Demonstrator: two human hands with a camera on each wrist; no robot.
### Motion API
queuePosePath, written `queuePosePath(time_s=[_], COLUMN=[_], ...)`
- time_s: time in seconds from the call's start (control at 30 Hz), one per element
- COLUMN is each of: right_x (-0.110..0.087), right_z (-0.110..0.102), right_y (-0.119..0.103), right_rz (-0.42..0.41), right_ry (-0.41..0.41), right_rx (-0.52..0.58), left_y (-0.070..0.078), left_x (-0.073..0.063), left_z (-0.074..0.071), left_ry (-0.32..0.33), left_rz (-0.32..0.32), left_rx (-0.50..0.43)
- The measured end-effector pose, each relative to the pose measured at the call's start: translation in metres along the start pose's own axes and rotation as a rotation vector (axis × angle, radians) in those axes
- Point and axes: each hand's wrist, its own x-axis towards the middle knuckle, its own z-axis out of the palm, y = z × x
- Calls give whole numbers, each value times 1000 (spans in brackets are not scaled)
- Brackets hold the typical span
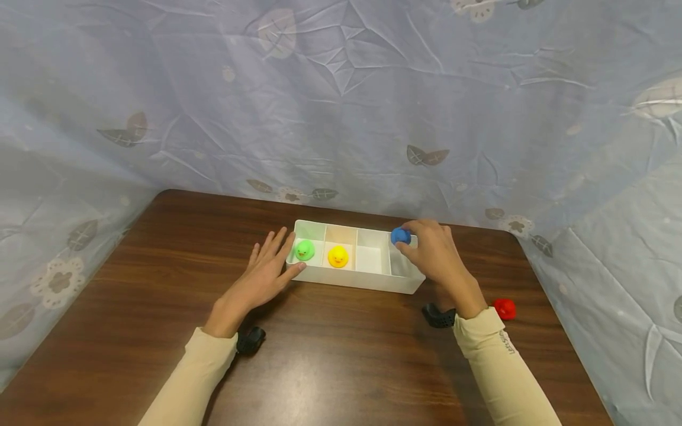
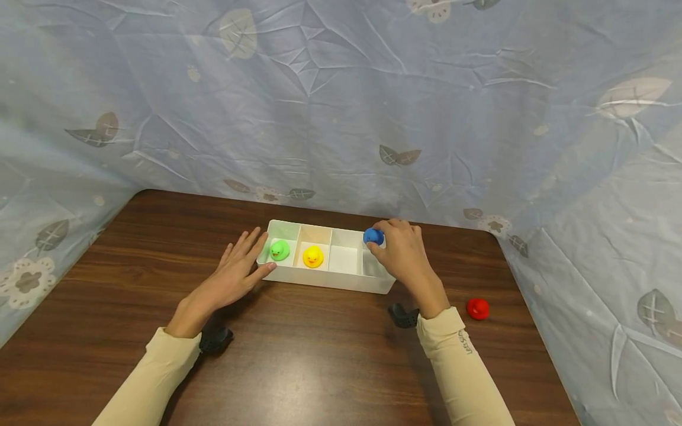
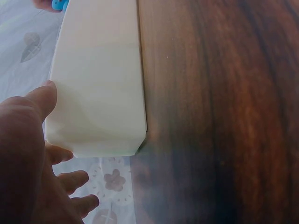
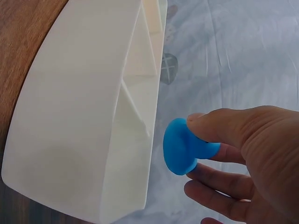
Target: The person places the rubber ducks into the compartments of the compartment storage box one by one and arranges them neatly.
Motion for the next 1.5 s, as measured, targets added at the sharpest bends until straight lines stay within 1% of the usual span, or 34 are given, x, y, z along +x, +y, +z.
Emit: queuePosePath(time_s=[0.33, 0.7, 0.93, 1.3, 1.5], right_x=[2, 6, 7, 7, 8], right_z=[9, 20, 27, 32, 33], right_y=[-8, -21, -24, -26, -26], right_rz=[-31, -61, -66, -86, -80], right_ry=[-26, -71, -95, -83, -82], right_rx=[-32, -51, -60, -62, -64], left_y=[2, 0, 0, 0, -1], left_x=[0, -1, -1, -1, 0], left_z=[-1, 0, 0, 0, 1], left_ry=[1, 2, -5, 0, 6], left_rz=[2, 1, 0, 0, 1], left_rx=[-6, -11, -19, -17, -11])
